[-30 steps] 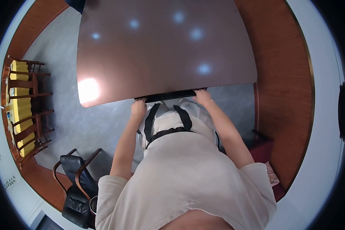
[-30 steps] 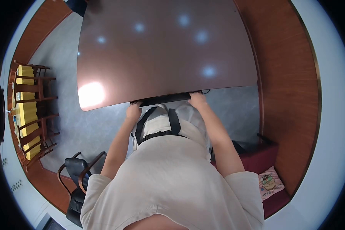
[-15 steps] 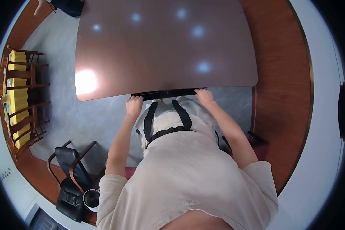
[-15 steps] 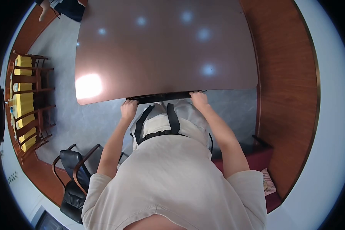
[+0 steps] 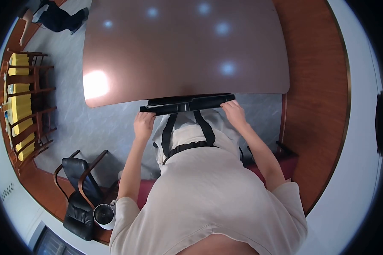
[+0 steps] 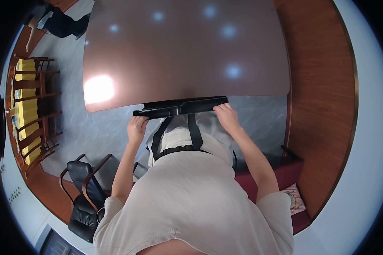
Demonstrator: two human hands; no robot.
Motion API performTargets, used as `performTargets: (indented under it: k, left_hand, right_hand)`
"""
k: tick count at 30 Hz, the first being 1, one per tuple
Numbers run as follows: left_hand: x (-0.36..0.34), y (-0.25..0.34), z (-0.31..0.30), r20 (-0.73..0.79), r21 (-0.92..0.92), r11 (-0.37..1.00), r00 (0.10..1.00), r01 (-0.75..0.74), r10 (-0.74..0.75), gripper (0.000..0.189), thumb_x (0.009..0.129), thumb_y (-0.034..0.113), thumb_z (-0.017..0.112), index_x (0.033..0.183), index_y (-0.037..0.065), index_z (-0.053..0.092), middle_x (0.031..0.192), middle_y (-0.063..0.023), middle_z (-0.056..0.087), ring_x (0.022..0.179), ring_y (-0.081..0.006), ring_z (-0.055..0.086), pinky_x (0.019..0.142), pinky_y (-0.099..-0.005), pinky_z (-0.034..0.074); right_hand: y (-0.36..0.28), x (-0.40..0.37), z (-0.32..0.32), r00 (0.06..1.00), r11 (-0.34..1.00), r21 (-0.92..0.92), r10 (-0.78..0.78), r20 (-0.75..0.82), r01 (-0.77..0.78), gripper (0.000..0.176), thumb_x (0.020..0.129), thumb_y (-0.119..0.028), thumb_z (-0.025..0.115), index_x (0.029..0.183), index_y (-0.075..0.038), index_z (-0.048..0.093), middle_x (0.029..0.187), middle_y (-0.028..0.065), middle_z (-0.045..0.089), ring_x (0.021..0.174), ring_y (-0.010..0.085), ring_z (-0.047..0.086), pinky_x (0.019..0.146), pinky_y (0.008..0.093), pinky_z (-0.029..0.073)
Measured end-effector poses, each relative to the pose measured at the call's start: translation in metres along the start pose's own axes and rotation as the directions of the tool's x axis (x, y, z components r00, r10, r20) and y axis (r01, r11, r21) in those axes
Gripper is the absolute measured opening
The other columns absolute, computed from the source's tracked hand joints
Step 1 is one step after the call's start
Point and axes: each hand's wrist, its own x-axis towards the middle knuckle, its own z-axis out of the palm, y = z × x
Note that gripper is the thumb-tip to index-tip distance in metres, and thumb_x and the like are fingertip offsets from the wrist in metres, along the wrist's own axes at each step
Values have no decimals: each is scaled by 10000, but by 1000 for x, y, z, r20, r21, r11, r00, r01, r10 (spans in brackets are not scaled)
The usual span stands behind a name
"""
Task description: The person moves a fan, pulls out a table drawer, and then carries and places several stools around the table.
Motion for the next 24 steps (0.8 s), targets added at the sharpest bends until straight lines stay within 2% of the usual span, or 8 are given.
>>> performTargets:
  k: [5, 8, 10, 11, 12, 13, 16, 24]
  left_hand:
    - [-10, 8, -12, -33, -104, 992, 997, 68, -72, 139, 658, 49, 594, 796, 49, 575, 900, -83, 553, 852, -253, 497, 750, -326, 400]
    - [-13, 18, -14, -215, -180, 956, 939, 232, -269, 314, 693, 101, 602, 993, 52, 524, 1074, -117, 474, 1002, -269, 443, 838, -359, 356]
    - [-15, 12, -7, -152, -551, 691, 758, 467, -634, 454, 760, 218, 571, 1157, 80, 398, 1198, -99, 367, 1103, -276, 356, 876, -394, 321]
    - [-15, 9, -7, -150, -551, 690, 757, 469, -636, 454, 760, 218, 571, 1157, 80, 398, 1198, -99, 367, 1103, -276, 356, 876, -394, 321]
    - [-14, 7, -7, 175, -779, 268, 607, 566, -775, 446, 784, 260, 535, 1156, 71, 380, 1193, -103, 370, 1119, -276, 346, 876, -418, 328]
    - [-14, 6, -6, 521, -796, -221, 451, 564, -725, 445, 808, 303, 498, 1156, 61, 363, 1188, -106, 372, 1135, -277, 336, 876, -442, 335]
    - [-14, 4, -9, 658, -744, -345, 540, 572, -525, 389, 803, 316, 495, 1087, 62, 415, 1127, -122, 418, 1075, -299, 397, 857, -449, 359]
    - [-29, -12, 21, 653, -757, -452, 562, 472, -507, 270, 770, 70, 426, 1019, -34, 421, 962, -140, 511, 890, -263, 517, 825, -385, 421]
  right_hand:
    - [-24, -10, -28, 1000, 1000, 17, 14, -10, -14, 54, 700, -111, 566, 745, -84, 579, 723, 8, 561, 722, 201, 511, 592, 315, 445]
    - [-31, -17, -37, 999, 999, 16, 32, -30, -32, 56, 693, -114, 573, 744, -90, 578, 721, 4, 558, 708, 197, 513, 556, 320, 442]
    - [-33, -19, -42, 998, 999, 3, 48, -51, -48, 53, 690, -116, 576, 737, -92, 575, 712, 0, 555, 693, 192, 511, 524, 317, 437]
    - [-34, -19, -43, 998, 999, 3, 49, -49, -49, 53, 690, -116, 576, 737, -92, 575, 712, 0, 555, 693, 192, 511, 524, 317, 437]
    - [-33, -20, -44, 997, 999, 3, 39, -59, -39, 54, 688, -116, 579, 737, -93, 575, 709, -1, 553, 690, 191, 511, 514, 318, 434]
    - [-33, -21, -45, 997, 1000, 3, 28, -70, -28, 56, 686, -116, 581, 736, -93, 574, 707, -3, 552, 687, 190, 510, 504, 319, 431]
    - [-36, -25, -50, 998, 999, -15, 36, -54, -36, 62, 681, -104, 580, 741, -91, 574, 710, 0, 554, 689, 188, 511, 513, 315, 433]
    - [-32, -34, -29, 996, 997, 66, 30, -86, -25, 110, 678, -66, 569, 787, -76, 585, 768, 21, 566, 743, 201, 514, 602, 313, 440]
